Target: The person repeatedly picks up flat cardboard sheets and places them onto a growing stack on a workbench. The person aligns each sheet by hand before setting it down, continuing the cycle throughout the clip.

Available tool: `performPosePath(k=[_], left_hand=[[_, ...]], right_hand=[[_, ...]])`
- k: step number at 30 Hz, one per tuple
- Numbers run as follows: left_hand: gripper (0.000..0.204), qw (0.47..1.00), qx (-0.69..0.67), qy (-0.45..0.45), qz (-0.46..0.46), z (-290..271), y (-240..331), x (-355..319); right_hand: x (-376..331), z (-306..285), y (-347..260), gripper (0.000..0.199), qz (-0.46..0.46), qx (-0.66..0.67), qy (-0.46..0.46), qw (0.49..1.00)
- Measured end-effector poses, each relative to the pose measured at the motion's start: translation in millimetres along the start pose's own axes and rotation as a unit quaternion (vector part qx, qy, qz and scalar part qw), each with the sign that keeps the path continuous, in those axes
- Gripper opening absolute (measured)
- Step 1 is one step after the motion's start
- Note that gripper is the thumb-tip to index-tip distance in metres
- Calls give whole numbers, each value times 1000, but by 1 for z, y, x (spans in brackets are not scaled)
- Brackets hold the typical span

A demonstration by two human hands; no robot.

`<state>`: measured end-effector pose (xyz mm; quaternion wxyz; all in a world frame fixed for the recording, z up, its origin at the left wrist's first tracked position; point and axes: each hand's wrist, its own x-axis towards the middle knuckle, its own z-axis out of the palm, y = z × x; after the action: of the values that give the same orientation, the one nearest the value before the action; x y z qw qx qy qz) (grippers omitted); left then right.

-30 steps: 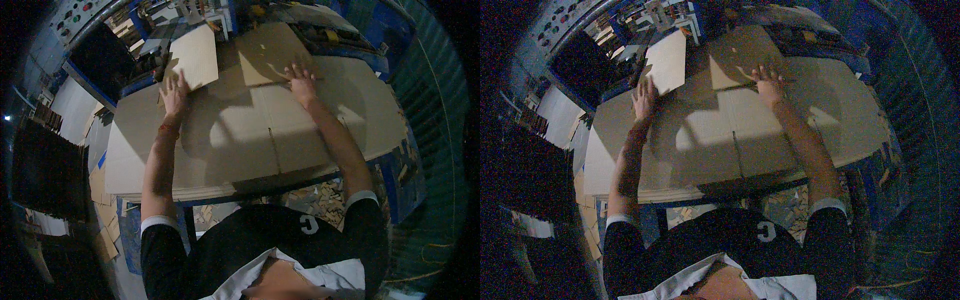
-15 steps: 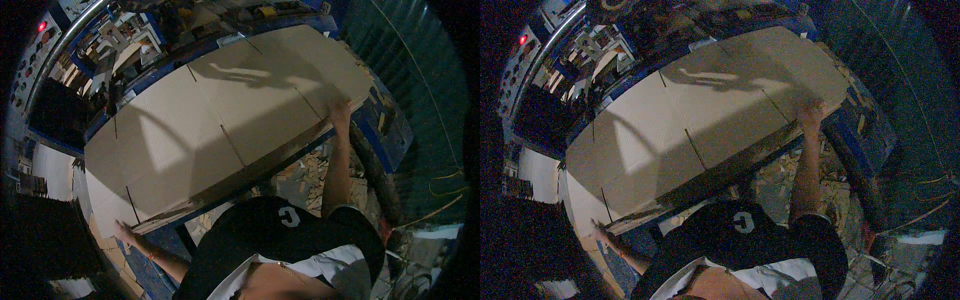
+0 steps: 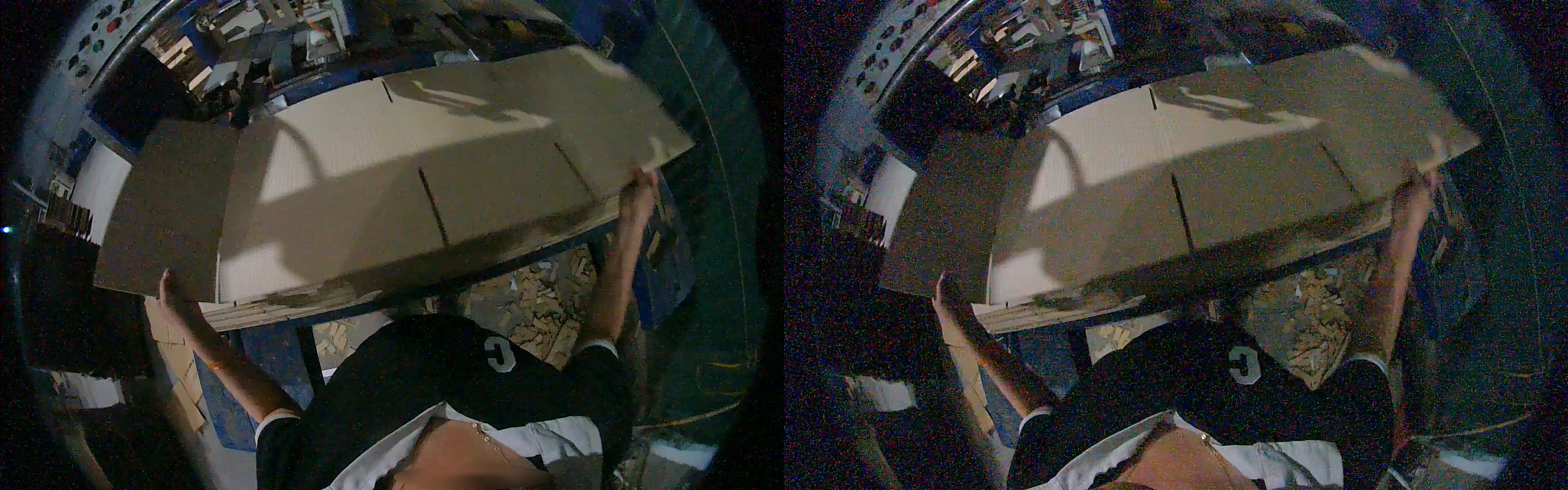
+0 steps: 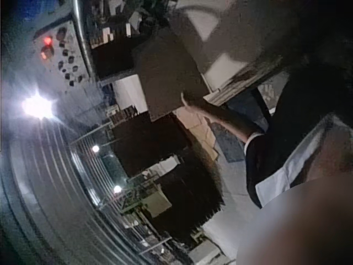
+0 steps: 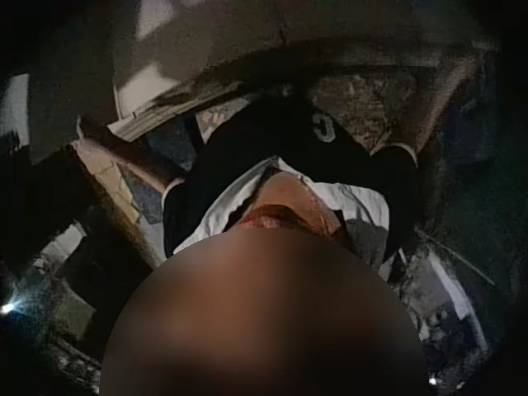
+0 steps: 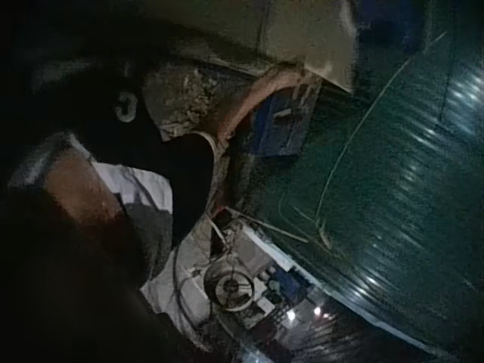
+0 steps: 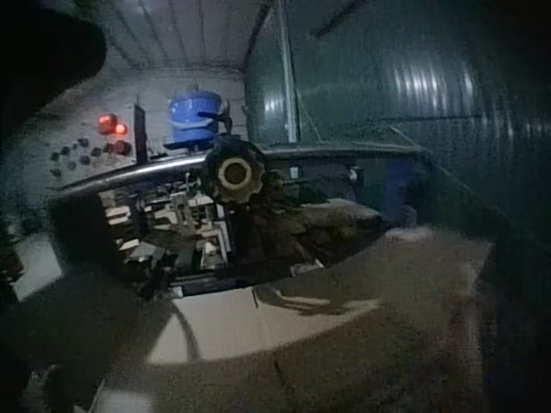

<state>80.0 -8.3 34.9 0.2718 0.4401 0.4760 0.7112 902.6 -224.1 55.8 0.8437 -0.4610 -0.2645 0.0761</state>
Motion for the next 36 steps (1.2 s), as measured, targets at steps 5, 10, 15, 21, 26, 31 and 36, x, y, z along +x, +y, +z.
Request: performPosePath(k=[5,10,15,21,26,31,36], left_hand=[[26,975,215,-5,49,23,14,-90],[33,840,323,-366,236,92,42,-147],[51,686,458,-482,296,131,59,-145],[59,695,449,-468,312,142,35,-114],[61,756,370,-436,320,200,6,-64],[59,780,361,-352,371,272,-36,1],[78,731,607,-228,214,315,-51,21]], right_hand=[[-148,34,-40,46,-78,-275,-108,952],[-195,50,-17,31,-233,-466,-534,666],[-161,76,-13,36,-222,-456,-622,597],[-112,109,17,49,-226,-500,-630,550],[-46,157,68,60,-186,-560,-591,550],[-5,208,140,62,-152,-584,-559,568],[-17,248,156,61,-239,-653,-400,597]])
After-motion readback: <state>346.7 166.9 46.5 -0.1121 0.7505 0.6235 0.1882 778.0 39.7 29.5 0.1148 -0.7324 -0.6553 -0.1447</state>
